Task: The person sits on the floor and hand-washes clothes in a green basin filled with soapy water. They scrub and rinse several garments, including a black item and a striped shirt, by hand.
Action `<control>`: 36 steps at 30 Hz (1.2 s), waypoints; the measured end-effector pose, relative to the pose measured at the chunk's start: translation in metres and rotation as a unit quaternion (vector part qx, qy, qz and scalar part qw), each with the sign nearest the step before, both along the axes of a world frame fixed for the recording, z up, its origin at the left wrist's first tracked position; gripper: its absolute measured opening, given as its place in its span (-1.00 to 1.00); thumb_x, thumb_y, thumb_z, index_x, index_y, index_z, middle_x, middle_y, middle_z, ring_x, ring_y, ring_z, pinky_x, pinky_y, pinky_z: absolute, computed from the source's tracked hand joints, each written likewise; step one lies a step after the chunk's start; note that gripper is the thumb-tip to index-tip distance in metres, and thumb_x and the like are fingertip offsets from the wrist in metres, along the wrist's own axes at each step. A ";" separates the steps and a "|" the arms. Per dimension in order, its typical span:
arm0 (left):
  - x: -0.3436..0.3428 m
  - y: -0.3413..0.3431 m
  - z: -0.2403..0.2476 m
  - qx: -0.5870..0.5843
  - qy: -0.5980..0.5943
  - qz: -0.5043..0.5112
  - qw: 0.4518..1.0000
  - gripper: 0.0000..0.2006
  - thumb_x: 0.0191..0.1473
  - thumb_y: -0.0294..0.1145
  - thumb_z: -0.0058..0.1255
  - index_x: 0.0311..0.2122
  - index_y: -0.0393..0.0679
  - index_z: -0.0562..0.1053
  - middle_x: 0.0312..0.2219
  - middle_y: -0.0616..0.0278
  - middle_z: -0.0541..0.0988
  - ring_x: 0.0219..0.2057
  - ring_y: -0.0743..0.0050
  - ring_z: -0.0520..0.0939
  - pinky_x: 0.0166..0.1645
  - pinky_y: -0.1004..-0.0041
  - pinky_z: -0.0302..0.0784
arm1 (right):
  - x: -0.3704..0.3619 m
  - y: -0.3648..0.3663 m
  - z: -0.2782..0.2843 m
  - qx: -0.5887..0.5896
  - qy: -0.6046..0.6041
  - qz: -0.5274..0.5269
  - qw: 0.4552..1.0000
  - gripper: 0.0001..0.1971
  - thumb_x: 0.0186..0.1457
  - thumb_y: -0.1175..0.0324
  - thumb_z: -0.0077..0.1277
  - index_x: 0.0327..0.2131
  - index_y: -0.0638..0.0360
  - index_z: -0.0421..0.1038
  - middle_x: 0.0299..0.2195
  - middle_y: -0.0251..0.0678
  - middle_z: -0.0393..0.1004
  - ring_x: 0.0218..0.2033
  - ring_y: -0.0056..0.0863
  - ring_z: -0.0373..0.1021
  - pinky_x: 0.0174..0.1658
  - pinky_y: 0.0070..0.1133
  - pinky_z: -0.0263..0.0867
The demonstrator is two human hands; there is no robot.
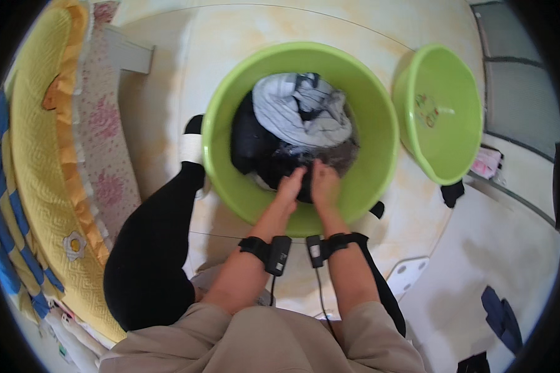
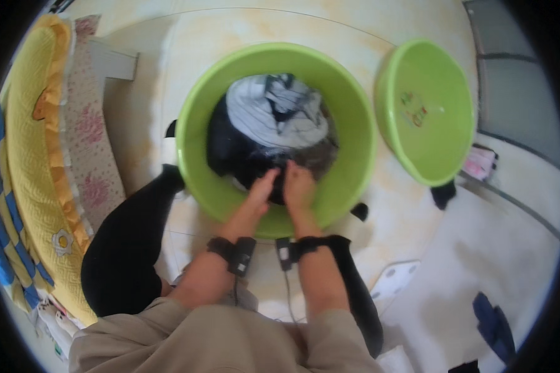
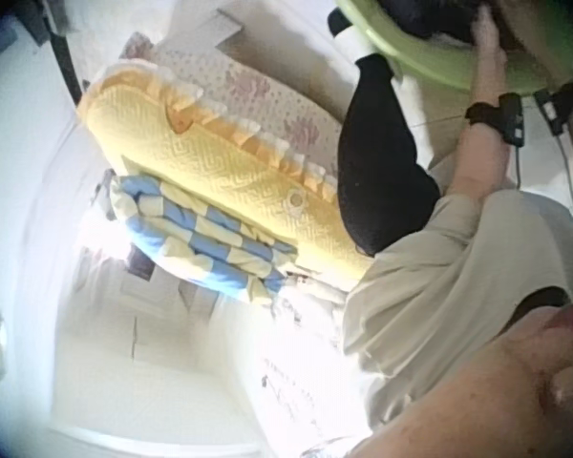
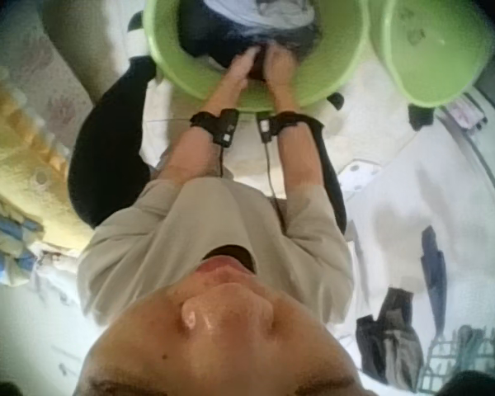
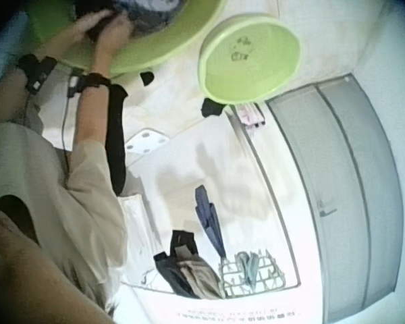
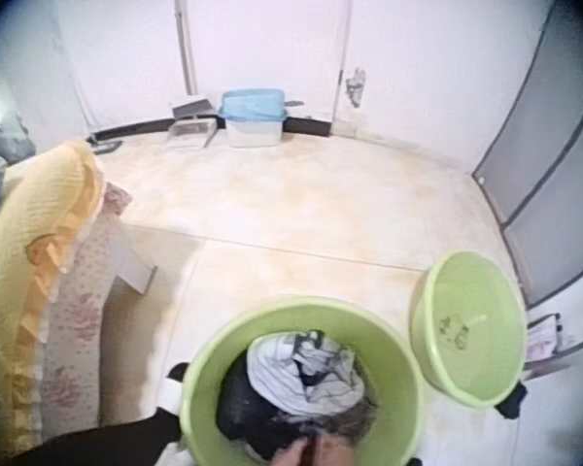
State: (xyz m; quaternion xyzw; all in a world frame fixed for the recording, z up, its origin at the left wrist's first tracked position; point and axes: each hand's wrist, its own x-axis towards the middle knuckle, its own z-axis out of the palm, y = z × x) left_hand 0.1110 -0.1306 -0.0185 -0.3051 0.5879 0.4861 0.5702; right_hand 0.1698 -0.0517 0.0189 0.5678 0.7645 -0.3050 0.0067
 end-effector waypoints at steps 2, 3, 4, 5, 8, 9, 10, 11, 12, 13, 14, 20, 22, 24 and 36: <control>0.004 0.001 0.004 0.086 -0.012 0.043 0.995 -0.42 -0.11 0.03 0.17 -0.16 -0.32 0.43 -0.29 0.09 0.55 -0.29 0.44 0.53 -0.20 0.34 0.42 | 0.014 0.021 -0.023 0.009 -0.033 -0.077 0.996 -0.58 0.18 0.08 -0.17 -0.46 0.24 0.49 -0.47 0.02 0.47 -0.35 0.02 0.39 -0.29 -0.22 0.27; 0.004 0.000 0.004 0.057 -0.009 0.030 0.998 -0.41 -0.12 0.06 0.17 -0.18 -0.32 0.43 -0.29 0.06 0.54 -0.30 0.49 0.51 -0.24 0.38 0.38 | 0.023 0.028 -0.036 0.021 -0.027 -0.096 0.995 -0.61 0.15 0.07 -0.13 -0.36 0.25 0.47 -0.35 0.09 0.44 -0.25 0.06 0.35 -0.20 -0.20 0.24; 0.004 0.000 0.003 0.092 0.003 0.051 0.994 -0.40 -0.12 0.09 0.17 -0.21 -0.32 0.43 -0.29 0.04 0.53 -0.31 0.53 0.49 -0.28 0.42 0.35 | 0.031 0.030 -0.050 0.062 -0.005 -0.116 0.991 -0.60 0.13 0.06 -0.09 -0.25 0.26 0.45 -0.24 0.16 0.41 -0.15 0.09 0.31 -0.11 -0.19 0.21; 0.003 -0.002 0.000 0.036 0.004 0.023 0.999 -0.33 -0.13 0.14 0.15 -0.17 -0.36 0.42 -0.25 0.00 0.52 -0.26 0.44 0.50 -0.24 0.39 0.37 | 0.037 0.029 -0.066 0.079 -0.008 -0.091 0.993 -0.58 0.10 0.06 -0.05 -0.19 0.27 0.41 -0.17 0.20 0.34 -0.09 0.12 0.24 -0.05 -0.16 0.16; 0.004 -0.008 -0.014 -0.048 0.016 -0.097 0.994 -0.20 -0.11 0.20 0.11 -0.02 -0.41 0.30 -0.13 0.01 0.43 -0.18 0.29 0.47 -0.11 0.33 0.38 | 0.048 0.014 -0.105 0.142 -0.019 -0.031 0.989 -0.46 0.03 0.04 0.04 -0.03 0.25 0.29 0.01 0.29 0.12 0.03 0.20 0.09 0.08 -0.13 0.03; 0.003 -0.011 -0.018 -0.084 0.038 -0.129 0.987 -0.17 -0.10 0.20 0.11 0.03 -0.42 0.25 -0.10 0.03 0.40 -0.16 0.26 0.45 -0.06 0.32 0.38 | 0.046 0.008 -0.113 0.133 -0.053 -0.015 0.990 -0.42 0.01 0.02 0.05 0.01 0.20 0.26 0.04 0.30 0.06 0.04 0.22 0.06 0.10 -0.13 0.02; 0.004 -0.010 -0.021 -0.081 0.037 -0.136 0.987 -0.10 -0.13 0.31 0.05 0.02 -0.44 0.25 -0.08 -0.01 0.39 -0.12 0.22 0.45 -0.08 0.31 0.39 | 0.045 0.002 -0.115 0.105 -0.110 -0.001 0.988 -0.39 0.00 0.01 0.06 0.05 0.16 0.22 0.07 0.31 0.00 0.04 0.24 0.03 0.12 -0.14 0.00; 0.004 -0.010 -0.022 -0.099 0.038 -0.109 0.988 -0.13 -0.12 0.31 0.01 0.01 -0.41 0.30 -0.07 -0.04 0.43 -0.07 0.16 0.45 -0.03 0.25 0.37 | 0.041 -0.004 -0.113 0.134 -0.081 -0.001 0.988 -0.50 -0.01 0.08 0.10 -0.07 0.20 0.32 -0.05 0.16 0.22 -0.04 0.01 0.19 0.06 -0.30 0.11; 0.002 -0.009 -0.023 -0.106 0.018 -0.094 0.990 -0.15 -0.10 0.32 -0.03 0.01 -0.38 0.34 -0.06 -0.08 0.46 -0.02 0.10 0.46 0.03 0.19 0.34 | 0.038 -0.008 -0.105 0.033 0.046 -0.069 0.996 -0.54 -0.02 0.11 0.12 -0.12 0.22 0.34 -0.11 0.08 0.27 -0.08 -0.08 0.23 0.03 -0.35 0.14; -0.001 -0.008 -0.023 -0.043 -0.014 -0.010 0.999 -0.21 -0.09 0.31 -0.04 -0.03 -0.32 0.38 -0.10 -0.04 0.49 -0.06 0.13 0.48 0.00 0.20 0.36 | 0.034 -0.013 -0.091 -0.093 0.152 -0.132 0.975 -0.57 -0.03 0.14 0.14 -0.18 0.24 0.36 -0.17 0.00 0.32 -0.13 -0.18 0.26 0.00 -0.40 0.16; -0.006 -0.006 -0.021 0.033 -0.070 0.063 0.995 -0.26 -0.07 0.31 -0.05 -0.06 -0.27 0.41 -0.14 0.00 0.51 -0.10 0.17 0.50 -0.02 0.22 0.38 | 0.031 -0.015 -0.074 -0.219 0.260 -0.216 0.915 -0.61 -0.04 0.17 0.17 -0.24 0.26 0.39 -0.23 -0.08 0.37 -0.18 -0.27 0.30 -0.03 -0.45 0.19; -0.036 0.000 -0.011 0.119 -0.197 0.071 0.970 -0.49 0.00 0.18 -0.01 -0.27 -0.16 0.48 -0.41 0.21 0.54 -0.43 0.37 0.55 -0.31 0.38 0.51 | 0.011 -0.052 0.034 -0.121 0.338 -0.008 0.933 -0.80 -0.04 0.37 0.17 -0.54 0.34 0.45 -0.37 -0.24 0.42 -0.34 -0.38 0.37 -0.21 -0.56 0.26; -0.030 -0.001 -0.008 0.074 -0.150 0.066 0.984 -0.53 -0.03 0.08 0.08 -0.26 -0.19 0.49 -0.45 0.22 0.53 -0.48 0.39 0.53 -0.40 0.42 0.50 | 0.003 -0.056 0.036 -0.093 0.305 -0.008 0.948 -0.77 0.04 0.33 0.08 -0.53 0.33 0.46 -0.46 -0.18 0.42 -0.42 -0.27 0.38 -0.29 -0.53 0.27; -0.018 -0.004 -0.003 0.098 -0.030 0.080 0.991 -0.56 -0.02 0.01 0.10 -0.25 -0.21 0.48 -0.45 0.24 0.52 -0.49 0.40 0.53 -0.41 0.42 0.49 | -0.001 -0.048 0.020 -0.082 0.265 -0.014 0.961 -0.74 0.09 0.30 0.01 -0.54 0.31 0.46 -0.50 -0.13 0.42 -0.45 -0.18 0.37 -0.33 -0.48 0.27; 0.006 -0.009 -0.023 -0.084 0.127 -0.101 0.983 -0.18 -0.12 0.11 0.10 0.05 -0.42 0.22 -0.08 -0.12 0.41 0.02 0.07 0.39 0.09 0.27 0.22 | 0.033 0.021 -0.077 0.061 -0.046 -0.013 0.997 -0.44 0.01 0.08 0.06 0.04 0.16 0.26 0.14 0.30 -0.14 0.06 0.27 -0.04 0.16 -0.12 -0.09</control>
